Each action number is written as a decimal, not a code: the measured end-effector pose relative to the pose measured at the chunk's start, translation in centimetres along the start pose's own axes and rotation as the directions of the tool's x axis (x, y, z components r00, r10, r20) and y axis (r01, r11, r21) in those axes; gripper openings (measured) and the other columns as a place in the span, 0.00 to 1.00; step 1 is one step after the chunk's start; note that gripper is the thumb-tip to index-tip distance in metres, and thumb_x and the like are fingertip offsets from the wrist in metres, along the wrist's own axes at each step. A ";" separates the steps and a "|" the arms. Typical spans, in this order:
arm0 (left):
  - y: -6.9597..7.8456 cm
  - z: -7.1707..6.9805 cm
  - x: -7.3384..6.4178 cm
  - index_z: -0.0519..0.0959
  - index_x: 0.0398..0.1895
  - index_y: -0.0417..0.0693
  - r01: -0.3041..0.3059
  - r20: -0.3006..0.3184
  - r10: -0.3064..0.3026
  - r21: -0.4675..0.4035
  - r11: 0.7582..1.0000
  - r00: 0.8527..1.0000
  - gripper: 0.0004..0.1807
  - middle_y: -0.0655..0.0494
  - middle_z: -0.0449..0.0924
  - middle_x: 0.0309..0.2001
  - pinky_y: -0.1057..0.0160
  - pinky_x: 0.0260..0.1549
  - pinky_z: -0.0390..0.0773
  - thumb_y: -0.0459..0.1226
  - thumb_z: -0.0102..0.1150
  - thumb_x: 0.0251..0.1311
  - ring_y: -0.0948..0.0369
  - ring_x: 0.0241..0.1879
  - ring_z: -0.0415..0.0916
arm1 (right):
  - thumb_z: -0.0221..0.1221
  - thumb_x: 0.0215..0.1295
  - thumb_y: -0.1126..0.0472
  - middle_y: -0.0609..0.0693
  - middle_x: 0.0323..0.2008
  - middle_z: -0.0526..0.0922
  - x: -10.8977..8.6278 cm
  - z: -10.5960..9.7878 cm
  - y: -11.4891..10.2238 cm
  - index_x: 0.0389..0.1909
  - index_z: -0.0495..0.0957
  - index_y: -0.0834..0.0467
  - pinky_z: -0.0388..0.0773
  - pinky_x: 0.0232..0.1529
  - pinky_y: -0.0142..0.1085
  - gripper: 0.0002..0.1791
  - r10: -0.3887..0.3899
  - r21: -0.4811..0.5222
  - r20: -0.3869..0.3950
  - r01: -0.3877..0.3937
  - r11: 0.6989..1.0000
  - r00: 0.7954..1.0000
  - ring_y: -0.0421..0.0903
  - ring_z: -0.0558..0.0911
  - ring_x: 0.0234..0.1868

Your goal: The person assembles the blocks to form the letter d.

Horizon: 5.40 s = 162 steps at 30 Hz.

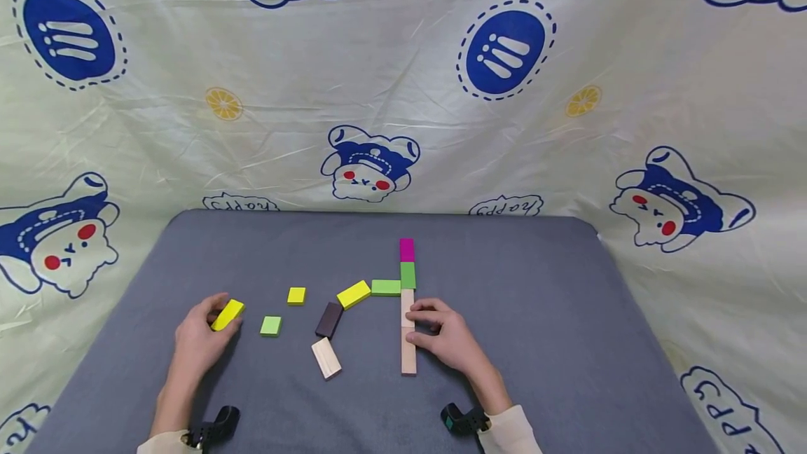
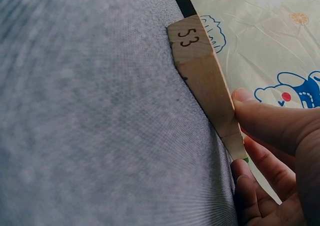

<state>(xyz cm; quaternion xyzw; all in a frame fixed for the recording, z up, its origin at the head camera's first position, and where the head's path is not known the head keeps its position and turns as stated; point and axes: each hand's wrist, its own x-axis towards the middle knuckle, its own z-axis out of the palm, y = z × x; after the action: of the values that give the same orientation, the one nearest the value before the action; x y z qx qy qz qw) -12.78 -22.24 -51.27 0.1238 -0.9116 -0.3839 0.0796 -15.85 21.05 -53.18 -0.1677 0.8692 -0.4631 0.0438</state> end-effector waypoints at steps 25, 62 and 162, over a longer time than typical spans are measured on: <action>0.8 0.1 -1.8 0.81 0.59 0.36 -0.033 -0.031 0.034 0.027 0.999 0.999 0.23 0.35 0.79 0.54 0.45 0.49 0.74 0.32 0.67 0.60 0.43 0.49 0.78 | 0.72 0.62 0.55 0.51 0.58 0.81 0.2 0.3 0.1 0.53 0.87 0.55 0.76 0.46 0.34 0.19 -0.014 0.016 -0.003 0.014 1.000 1.000 0.52 0.78 0.56; 4.4 1.4 -4.9 0.87 0.50 0.51 -0.289 0.110 0.291 -0.037 0.957 0.950 0.22 0.56 0.83 0.47 0.60 0.43 0.81 0.30 0.79 0.50 0.61 0.43 0.76 | 0.73 0.61 0.57 0.51 0.56 0.82 0.1 0.3 0.2 0.52 0.88 0.54 0.76 0.46 0.34 0.18 -0.020 0.003 -0.032 0.020 1.000 0.999 0.48 0.79 0.54; 7.9 7.9 -7.3 0.86 0.40 0.65 -0.580 0.513 0.525 -0.063 0.812 0.679 0.14 0.52 0.71 0.69 0.33 0.66 0.53 0.49 0.80 0.50 0.43 0.74 0.56 | 0.73 0.62 0.56 0.51 0.57 0.82 0.0 0.3 0.3 0.52 0.88 0.55 0.77 0.47 0.34 0.18 -0.021 0.005 -0.031 0.021 1.000 0.999 0.51 0.79 0.55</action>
<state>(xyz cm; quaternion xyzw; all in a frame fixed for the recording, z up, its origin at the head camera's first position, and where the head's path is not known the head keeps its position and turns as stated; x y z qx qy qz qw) -9.03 -9.43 -51.46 -0.2587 -0.9124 -0.3120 -0.0575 -15.83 21.01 -53.58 -0.1695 0.8667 -0.4684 0.0260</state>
